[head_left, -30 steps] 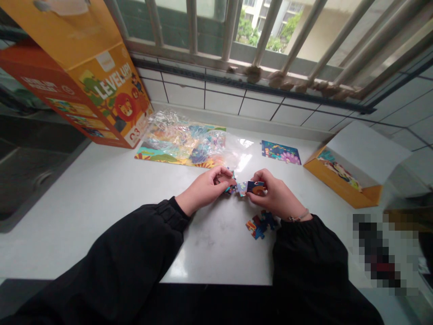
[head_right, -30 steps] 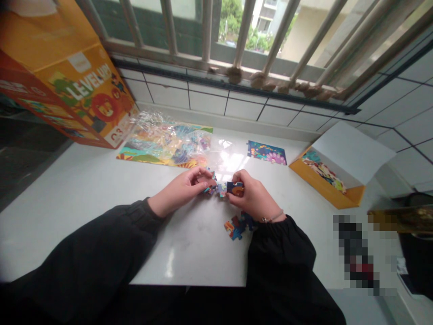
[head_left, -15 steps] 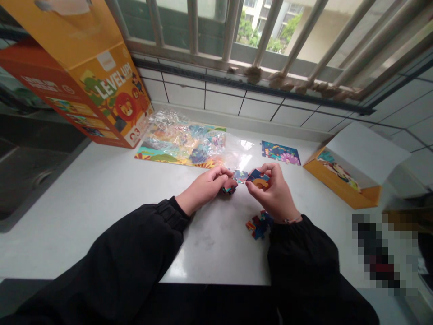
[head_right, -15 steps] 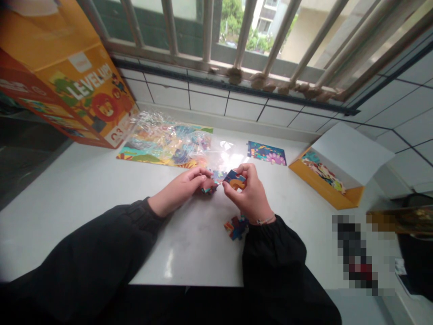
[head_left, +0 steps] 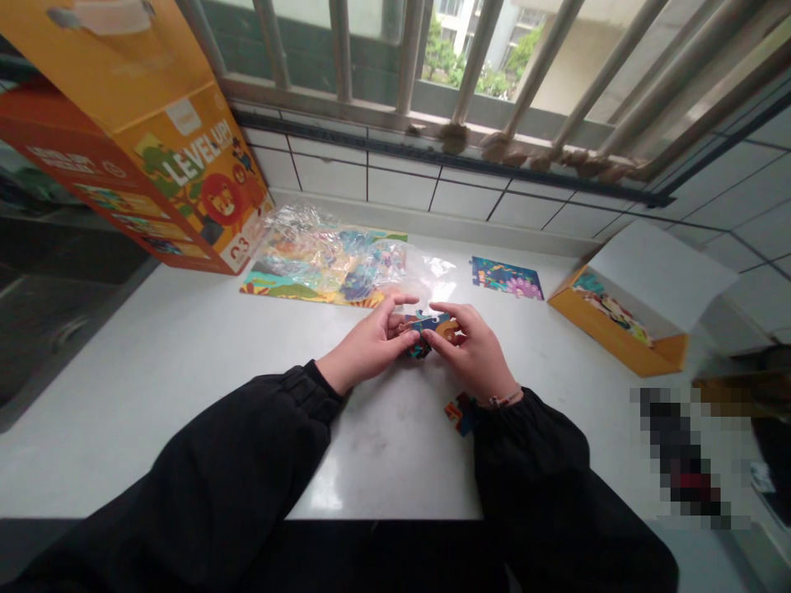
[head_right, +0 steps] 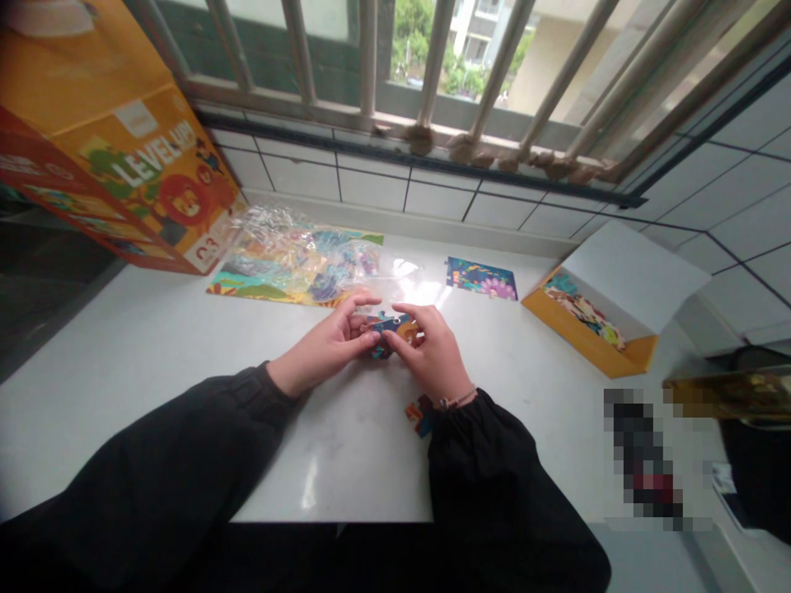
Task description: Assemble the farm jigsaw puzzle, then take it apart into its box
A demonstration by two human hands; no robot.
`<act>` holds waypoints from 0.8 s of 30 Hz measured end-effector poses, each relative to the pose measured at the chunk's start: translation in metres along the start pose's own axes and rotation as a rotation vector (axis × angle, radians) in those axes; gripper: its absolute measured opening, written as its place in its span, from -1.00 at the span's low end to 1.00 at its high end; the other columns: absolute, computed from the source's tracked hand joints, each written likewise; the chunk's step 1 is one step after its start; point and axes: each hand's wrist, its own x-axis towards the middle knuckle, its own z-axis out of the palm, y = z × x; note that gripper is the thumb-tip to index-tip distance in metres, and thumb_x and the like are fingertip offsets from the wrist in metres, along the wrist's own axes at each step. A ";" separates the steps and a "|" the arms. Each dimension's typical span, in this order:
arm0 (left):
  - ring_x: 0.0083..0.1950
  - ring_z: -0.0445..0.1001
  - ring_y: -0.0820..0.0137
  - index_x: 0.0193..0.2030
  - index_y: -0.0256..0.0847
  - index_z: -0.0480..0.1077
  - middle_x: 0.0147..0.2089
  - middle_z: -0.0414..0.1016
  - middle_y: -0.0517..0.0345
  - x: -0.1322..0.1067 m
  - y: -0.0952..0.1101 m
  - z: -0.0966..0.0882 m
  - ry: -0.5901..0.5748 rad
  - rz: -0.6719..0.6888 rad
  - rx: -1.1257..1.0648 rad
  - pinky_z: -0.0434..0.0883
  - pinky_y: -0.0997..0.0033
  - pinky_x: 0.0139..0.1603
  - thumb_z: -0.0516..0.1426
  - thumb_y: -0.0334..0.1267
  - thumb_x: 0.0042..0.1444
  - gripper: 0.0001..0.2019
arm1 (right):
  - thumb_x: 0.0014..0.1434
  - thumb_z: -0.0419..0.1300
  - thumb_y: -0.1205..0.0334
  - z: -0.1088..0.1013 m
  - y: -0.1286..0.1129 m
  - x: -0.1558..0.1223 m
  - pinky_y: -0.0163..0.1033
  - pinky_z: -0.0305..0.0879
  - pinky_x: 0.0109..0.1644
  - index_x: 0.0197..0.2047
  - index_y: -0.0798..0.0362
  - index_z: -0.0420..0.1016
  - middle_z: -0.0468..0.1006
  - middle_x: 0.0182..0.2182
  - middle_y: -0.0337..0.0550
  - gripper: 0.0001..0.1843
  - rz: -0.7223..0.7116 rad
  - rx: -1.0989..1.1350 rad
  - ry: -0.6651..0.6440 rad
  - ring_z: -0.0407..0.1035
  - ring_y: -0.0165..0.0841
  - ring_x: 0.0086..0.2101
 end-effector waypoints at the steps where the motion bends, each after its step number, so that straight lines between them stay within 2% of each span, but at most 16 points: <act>1: 0.03 0.69 0.28 0.37 -0.08 0.22 0.01 0.67 0.03 0.000 0.001 0.000 -0.015 0.003 -0.017 0.54 0.29 0.06 0.40 -0.12 0.28 -0.36 | 0.33 0.40 -0.14 0.001 0.001 0.000 0.03 0.60 0.08 0.30 -0.12 0.54 0.65 0.07 -0.02 -0.44 0.039 0.017 -0.022 0.58 -0.08 0.00; 4: 0.13 0.69 0.24 0.23 -0.12 0.29 0.13 0.67 -0.07 0.000 0.001 0.000 -0.033 0.028 -0.032 0.56 0.26 0.12 0.41 -0.11 0.29 -0.49 | 0.33 0.37 -0.25 0.004 0.005 0.000 -0.01 0.64 -0.08 0.32 -0.09 0.48 0.69 -0.02 -0.07 -0.35 0.191 0.232 -0.146 0.62 -0.16 -0.19; 7: 0.22 0.66 0.19 0.08 -0.17 0.37 0.18 0.65 -0.09 0.001 -0.001 0.000 -0.008 0.090 0.013 0.57 0.22 0.19 0.42 -0.11 0.27 -0.59 | 0.28 0.39 -0.31 0.008 0.006 0.000 -0.07 0.66 -0.17 0.20 -0.07 0.51 0.70 -0.04 -0.09 -0.37 0.248 0.427 -0.197 0.62 -0.20 -0.24; 11: 0.22 0.67 0.14 0.18 -0.21 0.44 0.20 0.63 -0.13 -0.001 -0.001 0.004 0.050 0.125 0.103 0.60 0.13 0.23 0.39 -0.06 0.31 -0.56 | 0.22 0.44 -0.34 0.006 0.003 0.001 -0.12 0.62 -0.22 0.05 -0.04 0.56 0.70 -0.14 -0.10 -0.40 0.268 0.491 -0.191 0.60 -0.20 -0.22; 15: 0.18 0.66 0.17 0.22 -0.20 0.51 0.22 0.55 -0.13 -0.006 0.006 0.007 0.089 0.216 0.253 0.66 0.22 0.12 0.31 0.02 0.39 -0.58 | 0.23 0.45 -0.32 0.001 0.001 0.001 -0.20 0.51 -0.29 0.03 -0.02 0.60 0.70 -0.16 -0.11 -0.42 0.278 0.517 -0.202 0.55 -0.26 -0.26; 17: 0.19 0.62 0.18 0.26 -0.15 0.51 0.24 0.50 -0.13 -0.008 0.010 0.008 0.120 0.260 0.361 0.67 0.31 0.00 0.25 0.04 0.43 -0.58 | 0.23 0.45 -0.31 -0.002 0.001 0.001 -0.23 0.43 -0.35 0.06 -0.02 0.60 0.71 -0.14 -0.09 -0.41 0.290 0.535 -0.170 0.54 -0.27 -0.27; 20: 0.08 0.59 0.24 0.27 -0.13 0.46 0.23 0.48 -0.12 -0.008 0.012 0.010 0.220 0.318 0.541 0.64 0.38 -0.17 0.20 0.00 0.47 -0.63 | 0.25 0.42 -0.34 -0.005 0.002 0.004 -0.27 0.31 -0.42 0.12 0.00 0.62 0.74 -0.02 0.01 -0.37 0.347 0.610 -0.066 0.59 -0.22 -0.18; 22: 0.09 0.56 0.22 0.20 -0.14 0.47 0.22 0.46 -0.12 -0.007 0.011 0.015 0.300 0.398 0.735 0.65 0.27 -0.03 0.19 -0.09 0.48 -0.72 | 0.25 0.40 -0.36 -0.006 0.006 0.007 -0.29 0.27 -0.45 0.15 0.00 0.63 0.74 0.05 0.05 -0.33 0.380 0.645 0.032 0.60 -0.18 -0.11; 24: 0.24 0.51 0.11 0.15 -0.14 0.51 0.28 0.41 -0.16 -0.006 0.007 0.023 0.345 0.477 0.939 0.59 0.03 0.26 0.19 -0.19 0.46 -0.79 | 0.21 0.41 -0.39 -0.005 0.010 0.010 -0.30 0.24 -0.48 0.13 0.01 0.66 0.74 0.04 0.05 -0.30 0.398 0.628 0.133 0.60 -0.17 -0.12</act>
